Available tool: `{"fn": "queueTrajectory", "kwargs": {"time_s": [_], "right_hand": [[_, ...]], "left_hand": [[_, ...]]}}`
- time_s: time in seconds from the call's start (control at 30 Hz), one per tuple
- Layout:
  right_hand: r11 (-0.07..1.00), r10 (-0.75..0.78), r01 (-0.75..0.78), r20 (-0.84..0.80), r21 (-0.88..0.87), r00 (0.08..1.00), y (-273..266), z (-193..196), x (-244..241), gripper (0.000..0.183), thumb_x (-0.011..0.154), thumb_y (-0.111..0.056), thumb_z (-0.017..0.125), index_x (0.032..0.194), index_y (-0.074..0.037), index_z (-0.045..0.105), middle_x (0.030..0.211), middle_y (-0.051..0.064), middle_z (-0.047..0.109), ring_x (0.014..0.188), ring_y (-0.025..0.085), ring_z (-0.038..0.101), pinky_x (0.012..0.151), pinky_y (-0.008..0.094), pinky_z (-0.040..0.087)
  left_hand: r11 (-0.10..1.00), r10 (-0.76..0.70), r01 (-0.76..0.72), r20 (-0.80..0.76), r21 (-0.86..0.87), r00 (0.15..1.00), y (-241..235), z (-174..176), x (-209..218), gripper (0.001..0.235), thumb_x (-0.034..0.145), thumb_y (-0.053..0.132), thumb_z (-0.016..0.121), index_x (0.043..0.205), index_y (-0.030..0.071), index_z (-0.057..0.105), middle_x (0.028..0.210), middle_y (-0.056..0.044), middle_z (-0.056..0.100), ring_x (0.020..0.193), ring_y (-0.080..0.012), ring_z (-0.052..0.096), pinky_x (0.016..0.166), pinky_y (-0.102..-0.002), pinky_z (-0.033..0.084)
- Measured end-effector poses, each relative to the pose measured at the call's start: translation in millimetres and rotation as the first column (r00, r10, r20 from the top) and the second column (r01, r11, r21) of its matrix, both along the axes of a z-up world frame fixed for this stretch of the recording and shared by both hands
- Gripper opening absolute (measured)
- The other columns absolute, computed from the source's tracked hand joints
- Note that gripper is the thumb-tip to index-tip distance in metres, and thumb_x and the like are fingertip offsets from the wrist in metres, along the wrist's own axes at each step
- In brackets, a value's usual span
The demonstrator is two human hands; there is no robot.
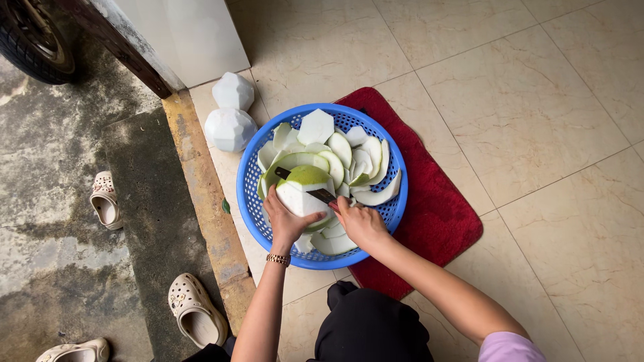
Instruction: The person peels a large green fruit using a knife, placing the peels into a blue basket. They then gather the peeled fruits and place them into a bag.
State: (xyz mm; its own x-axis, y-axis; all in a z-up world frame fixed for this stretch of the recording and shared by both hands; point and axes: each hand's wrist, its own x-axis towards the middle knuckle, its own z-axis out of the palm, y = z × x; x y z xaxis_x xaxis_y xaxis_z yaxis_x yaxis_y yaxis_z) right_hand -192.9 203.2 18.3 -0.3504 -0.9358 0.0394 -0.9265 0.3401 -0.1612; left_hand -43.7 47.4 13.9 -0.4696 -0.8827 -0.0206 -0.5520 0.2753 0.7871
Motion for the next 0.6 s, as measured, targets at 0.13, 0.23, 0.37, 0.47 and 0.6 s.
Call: {"fn": "queueTrajectory", "kwargs": {"time_s": [0.13, 0.23, 0.37, 0.47, 0.6], "right_hand": [[0.989, -0.06, 0.052, 0.049, 0.135, 0.997, 10.5, -6.9, -14.3, 0.044, 0.1, -0.037, 0.058, 0.129, -0.004, 0.051, 0.069, 0.018, 0.069, 0.061, 0.036, 0.073, 0.051, 0.045, 0.059], [0.996, -0.088, 0.078, 0.206, 0.052, 0.975, 2.4, -19.9, -16.9, 0.045, 0.101, -0.035, 0.058, 0.131, -0.001, 0.052, 0.07, 0.018, 0.071, 0.066, 0.04, 0.072, 0.055, 0.05, 0.058], [0.993, -0.114, 0.115, 0.256, 0.009, 0.96, -28.2, -28.2, -29.6, 0.041, 0.1, -0.034, 0.058, 0.124, -0.001, 0.052, 0.071, 0.021, 0.071, 0.067, 0.042, 0.071, 0.059, 0.052, 0.057], [0.987, -0.16, 0.142, 0.325, 0.077, 0.932, -2.1, -42.4, -21.8, 0.036, 0.101, -0.034, 0.057, 0.119, -0.003, 0.052, 0.073, 0.022, 0.071, 0.071, 0.044, 0.071, 0.062, 0.055, 0.056], [0.972, -0.233, 0.204, 0.483, 0.113, 0.844, 7.0, -75.9, -33.8, 0.035, 0.101, -0.036, 0.057, 0.114, -0.004, 0.053, 0.082, 0.025, 0.071, 0.08, 0.046, 0.07, 0.069, 0.055, 0.056]], "left_hand": [[1.0, 0.015, -0.015, 0.022, 0.025, 1.0, -3.4, -9.2, -2.6, 0.142, 0.042, 0.046, 0.102, 0.151, 0.0, 0.024, 0.144, -0.024, 0.037, 0.138, -0.0399, 0.037, 0.114, -0.047, 0.038], [0.999, 0.008, -0.01, 0.038, 0.045, 0.999, 7.1, -10.7, 7.5, 0.143, 0.043, 0.048, 0.101, 0.152, -0.002, 0.023, 0.145, -0.024, 0.036, 0.139, -0.0394, 0.036, 0.115, -0.047, 0.038], [0.999, -0.038, 0.037, 0.019, 0.029, 0.999, -13.1, 1.5, 0.8, 0.144, 0.043, 0.049, 0.103, 0.151, -0.002, 0.023, 0.145, -0.024, 0.033, 0.14, -0.0401, 0.032, 0.116, -0.048, 0.034], [0.998, -0.036, 0.036, 0.012, 0.06, 0.999, -13.4, -4.0, 8.3, 0.145, 0.041, 0.052, 0.1, 0.151, -0.001, 0.023, 0.143, -0.023, 0.036, 0.139, -0.038, 0.035, 0.117, -0.046, 0.036], [0.997, -0.057, 0.057, 0.009, 0.05, 0.998, -7.3, -20.3, 12.6, 0.144, 0.045, 0.054, 0.099, 0.153, -0.002, 0.023, 0.147, -0.025, 0.033, 0.142, -0.0391, 0.032, 0.117, -0.046, 0.034]]}}
